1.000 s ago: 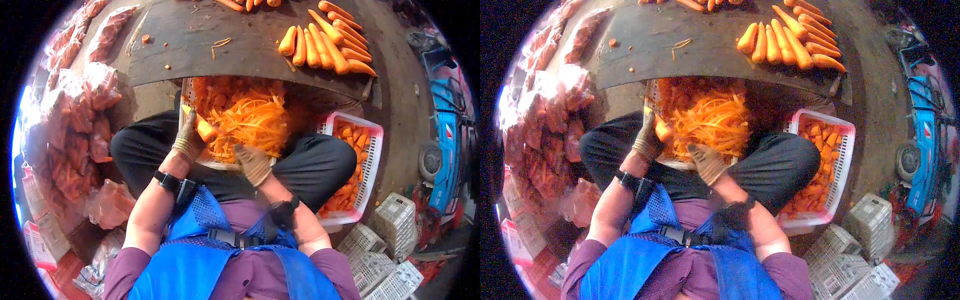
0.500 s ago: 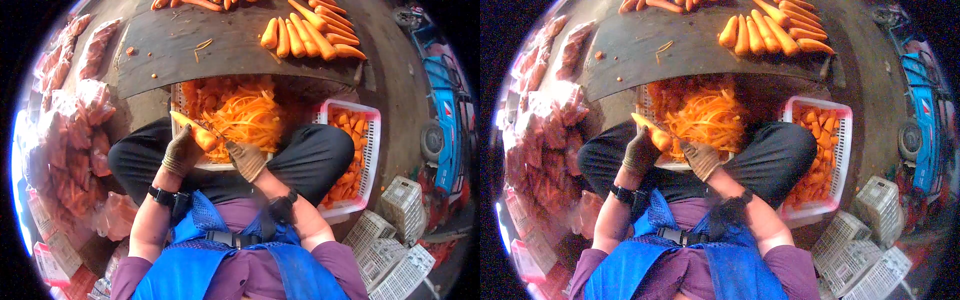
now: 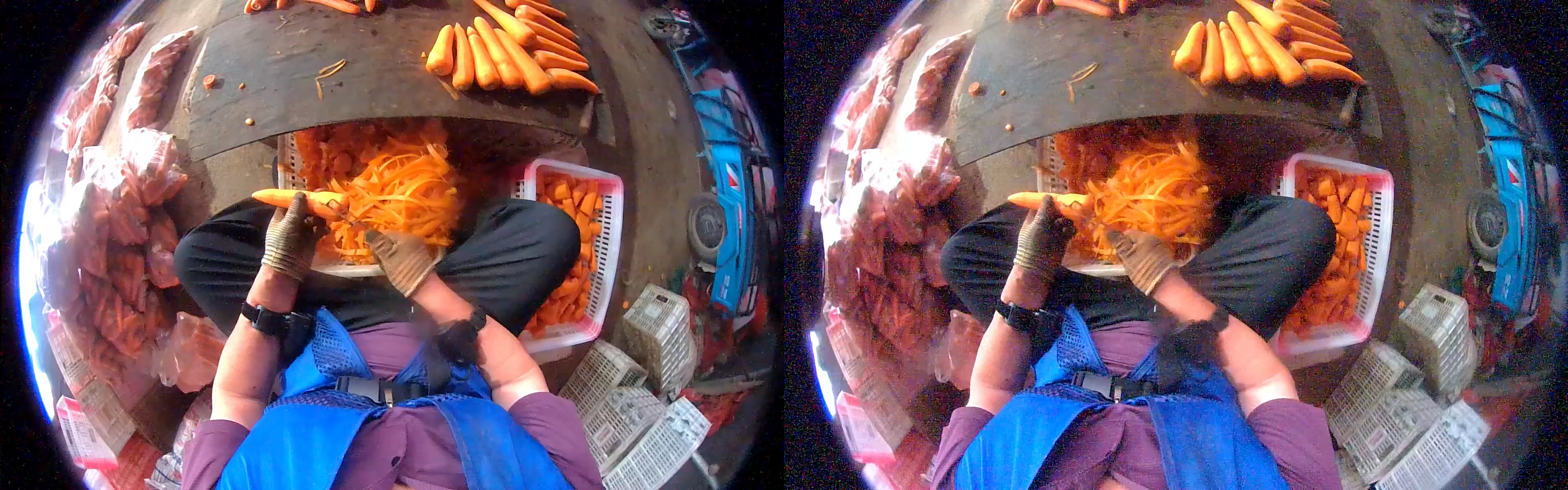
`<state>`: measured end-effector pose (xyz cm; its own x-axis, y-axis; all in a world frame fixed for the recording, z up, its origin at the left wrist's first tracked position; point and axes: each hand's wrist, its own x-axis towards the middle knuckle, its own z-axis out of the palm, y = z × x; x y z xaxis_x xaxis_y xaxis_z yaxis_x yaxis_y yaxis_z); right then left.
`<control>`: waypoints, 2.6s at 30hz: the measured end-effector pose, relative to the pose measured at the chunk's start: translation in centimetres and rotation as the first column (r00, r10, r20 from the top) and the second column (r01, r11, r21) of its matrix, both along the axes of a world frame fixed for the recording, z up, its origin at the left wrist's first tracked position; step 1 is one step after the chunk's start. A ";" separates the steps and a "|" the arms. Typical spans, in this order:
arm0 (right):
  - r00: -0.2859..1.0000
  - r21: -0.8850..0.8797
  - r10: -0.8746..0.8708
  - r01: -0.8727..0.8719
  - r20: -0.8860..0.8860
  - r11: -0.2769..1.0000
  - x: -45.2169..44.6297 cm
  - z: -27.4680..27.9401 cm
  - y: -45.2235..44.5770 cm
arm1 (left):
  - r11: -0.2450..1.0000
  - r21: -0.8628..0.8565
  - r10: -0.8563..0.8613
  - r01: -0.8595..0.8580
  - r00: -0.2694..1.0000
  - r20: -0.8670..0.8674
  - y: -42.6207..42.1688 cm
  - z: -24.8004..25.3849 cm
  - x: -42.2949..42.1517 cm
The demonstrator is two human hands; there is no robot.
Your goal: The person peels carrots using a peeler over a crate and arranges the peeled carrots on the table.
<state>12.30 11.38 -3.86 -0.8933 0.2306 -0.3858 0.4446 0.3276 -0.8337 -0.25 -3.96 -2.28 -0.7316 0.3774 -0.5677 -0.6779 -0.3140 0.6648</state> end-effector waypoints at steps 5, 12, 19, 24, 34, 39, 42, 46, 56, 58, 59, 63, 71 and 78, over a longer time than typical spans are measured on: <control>0.998 0.092 -0.035 0.030 0.045 0.995 -0.2 1.4 0.5 | 0.992 -0.129 0.007 -0.002 0.999 0.044 -0.1 -0.2 0.2; 0.998 0.185 -0.043 0.034 0.046 0.982 -0.1 1.8 0.5 | 0.940 -0.334 0.065 -0.064 0.998 -0.007 0.8 0.6 0.6; 0.999 0.194 -0.003 -0.008 0.052 0.981 -0.2 2.0 0.2 | 0.912 -0.407 0.036 -0.054 0.998 -0.051 2.1 2.1 1.3; 0.994 0.293 -0.048 0.016 0.103 0.956 -0.6 2.7 0.3 | 0.928 -0.365 0.033 -0.076 0.992 -0.123 1.1 2.8 1.5; 0.998 0.119 -0.064 0.062 0.011 0.991 -0.4 0.2 0.9 | 0.992 -0.128 -0.031 0.000 0.970 -0.240 -1.5 3.4 0.8; 0.999 0.072 -0.016 0.018 -0.028 0.997 -0.1 2.3 0.8 | 0.972 -0.226 -0.121 0.055 0.949 -0.290 -1.2 2.2 1.5; 1.000 0.079 0.003 -0.002 -0.014 0.997 0.2 2.1 1.0 | 0.973 -0.221 -0.142 0.070 0.935 -0.326 -0.9 2.7 1.7; 0.995 0.099 -0.064 0.056 0.079 0.993 -0.1 -0.7 0.8 | 0.969 0.083 -0.200 0.232 0.937 -0.286 -2.0 6.1 1.7; 0.994 0.047 -0.108 0.108 -0.009 0.993 0.5 0.3 0.9 | 0.989 0.059 -0.144 0.133 0.957 0.250 -2.7 4.2 1.8; 0.993 0.073 -0.116 0.117 -0.013 0.990 0.6 0.1 0.8 | 0.990 0.067 -0.138 0.125 0.959 0.249 -2.0 4.2 2.2; 0.993 0.084 -0.121 0.121 -0.011 0.989 0.6 -0.1 0.6 | 0.990 0.068 -0.135 0.122 0.958 0.252 -1.7 4.3 2.5; 0.996 0.065 -0.053 0.057 -0.067 0.996 0.5 0.2 0.3 | 0.998 -0.009 -0.063 0.068 0.957 0.282 -1.2 3.9 2.5; 0.994 -0.008 0.071 -0.072 -0.078 0.997 0.4 3.1 0.2 | 0.992 0.018 -0.121 0.123 0.926 0.357 0.1 1.6 2.0; 0.977 0.201 0.200 -0.181 -0.075 0.963 0.6 1.9 -0.1 | 0.981 -0.008 -0.182 0.193 0.938 0.295 1.0 4.0 2.4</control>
